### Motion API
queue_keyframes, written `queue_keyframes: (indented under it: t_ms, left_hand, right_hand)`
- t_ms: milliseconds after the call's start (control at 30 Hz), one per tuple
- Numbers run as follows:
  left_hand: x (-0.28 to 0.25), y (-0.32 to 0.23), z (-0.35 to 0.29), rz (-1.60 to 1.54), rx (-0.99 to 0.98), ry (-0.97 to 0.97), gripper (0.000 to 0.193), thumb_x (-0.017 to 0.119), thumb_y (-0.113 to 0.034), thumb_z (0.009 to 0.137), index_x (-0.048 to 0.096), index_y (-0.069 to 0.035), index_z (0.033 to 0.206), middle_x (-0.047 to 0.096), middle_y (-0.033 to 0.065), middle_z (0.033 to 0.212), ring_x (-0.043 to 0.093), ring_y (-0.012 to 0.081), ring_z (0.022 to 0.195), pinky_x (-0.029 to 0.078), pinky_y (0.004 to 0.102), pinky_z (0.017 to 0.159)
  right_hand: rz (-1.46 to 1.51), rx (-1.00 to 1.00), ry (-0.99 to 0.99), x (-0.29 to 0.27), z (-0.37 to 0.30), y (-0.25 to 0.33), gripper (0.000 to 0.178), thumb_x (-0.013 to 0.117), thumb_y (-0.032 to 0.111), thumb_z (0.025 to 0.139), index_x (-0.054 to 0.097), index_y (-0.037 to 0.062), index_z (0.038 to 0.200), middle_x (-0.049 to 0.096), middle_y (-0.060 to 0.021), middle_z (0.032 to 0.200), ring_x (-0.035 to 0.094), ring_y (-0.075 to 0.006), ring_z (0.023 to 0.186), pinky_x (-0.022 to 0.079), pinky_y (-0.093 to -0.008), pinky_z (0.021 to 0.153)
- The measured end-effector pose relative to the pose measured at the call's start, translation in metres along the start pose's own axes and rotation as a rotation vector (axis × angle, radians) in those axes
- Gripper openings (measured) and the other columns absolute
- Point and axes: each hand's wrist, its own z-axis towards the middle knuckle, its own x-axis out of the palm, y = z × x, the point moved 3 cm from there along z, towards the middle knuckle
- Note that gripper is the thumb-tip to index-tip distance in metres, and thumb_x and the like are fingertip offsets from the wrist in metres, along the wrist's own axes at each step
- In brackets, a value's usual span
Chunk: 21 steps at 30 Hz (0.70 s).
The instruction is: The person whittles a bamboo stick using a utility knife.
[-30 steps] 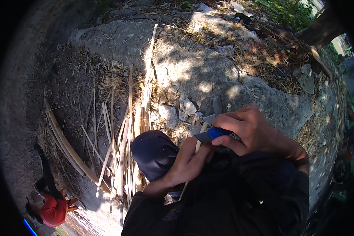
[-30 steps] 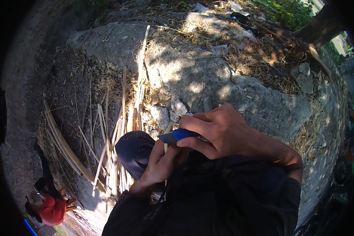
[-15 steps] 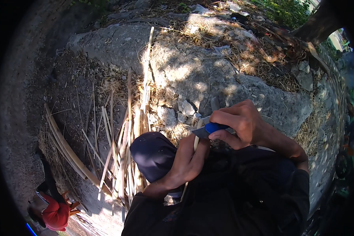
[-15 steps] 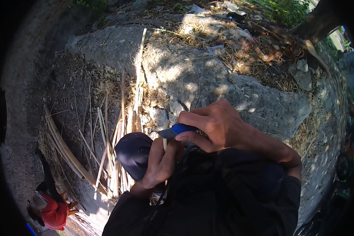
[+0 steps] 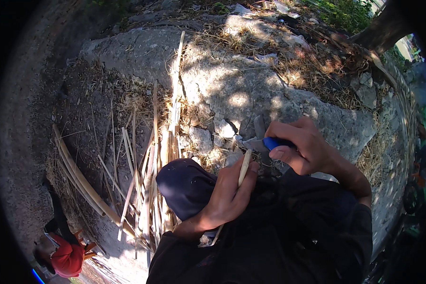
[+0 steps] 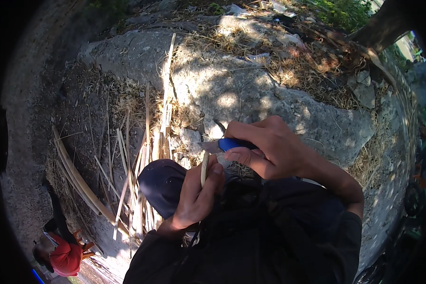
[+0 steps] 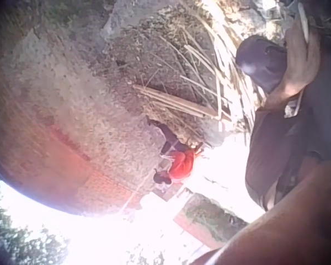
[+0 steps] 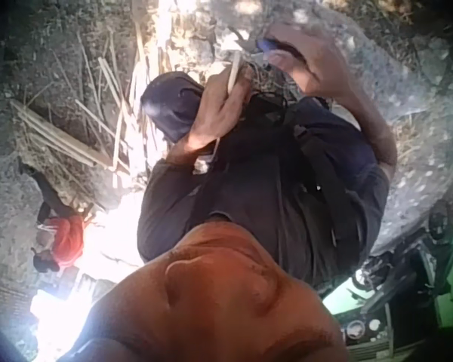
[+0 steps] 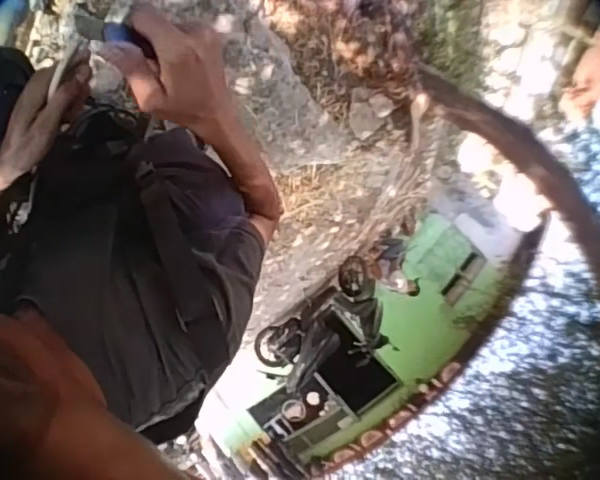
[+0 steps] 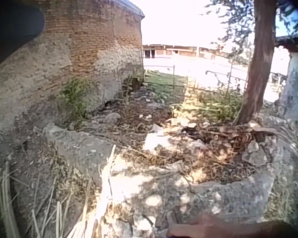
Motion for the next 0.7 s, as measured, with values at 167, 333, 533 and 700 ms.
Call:
queue_keyframes:
  t_ms: [167,333,533,700]
  left_hand:
    - [0.001,0.003,-0.006,0.043,0.165,-0.033,0.010,0.056,-0.004,0.105,0.058,0.004,0.110,0.055,0.0169,0.065,0.052,0.0309,0.051,0.035,0.0419,0.052]
    - [0.000,0.001,-0.006,0.051,0.102,-0.045,0.012,0.057,-0.003,0.104,0.059,0.004,0.113,0.059,0.0186,0.068,0.058,0.0350,0.055,0.038,0.0419,0.053]
    - [-0.001,-0.001,-0.004,0.058,0.101,-0.029,0.013,0.055,-0.005,0.105,0.058,0.005,0.113,0.054,0.0170,0.064,0.056,0.0296,0.051,0.038,0.0410,0.051]
    - [0.004,-0.004,-0.002,0.044,0.012,0.046,0.014,0.053,-0.006,0.106,0.058,0.005,0.114,0.052,0.0158,0.062,0.053,0.0271,0.049,0.037,0.0400,0.051]
  right_hand:
    - [0.009,-0.019,0.125,0.012,0.000,0.007,0.030,0.074,0.033,0.097,0.067,0.0050,0.105,0.069,-0.0130,0.072,0.068,-0.0339,0.060,0.048,-0.0412,0.053]
    - [0.032,-0.067,0.096,0.015,-0.001,0.004,0.030,0.074,0.034,0.096,0.068,0.0056,0.102,0.069,-0.0120,0.073,0.067,-0.0331,0.059,0.048,-0.0405,0.053]
    - [0.031,-0.075,0.098,0.013,0.000,0.005,0.029,0.074,0.034,0.096,0.069,0.0054,0.099,0.068,-0.0110,0.070,0.066,-0.0315,0.056,0.047,-0.0397,0.051]
    - [-0.018,0.006,0.099,0.009,-0.001,-0.004,0.026,0.074,0.030,0.095,0.069,0.0055,0.102,0.067,-0.0110,0.069,0.066,-0.0316,0.056,0.047,-0.0403,0.051]
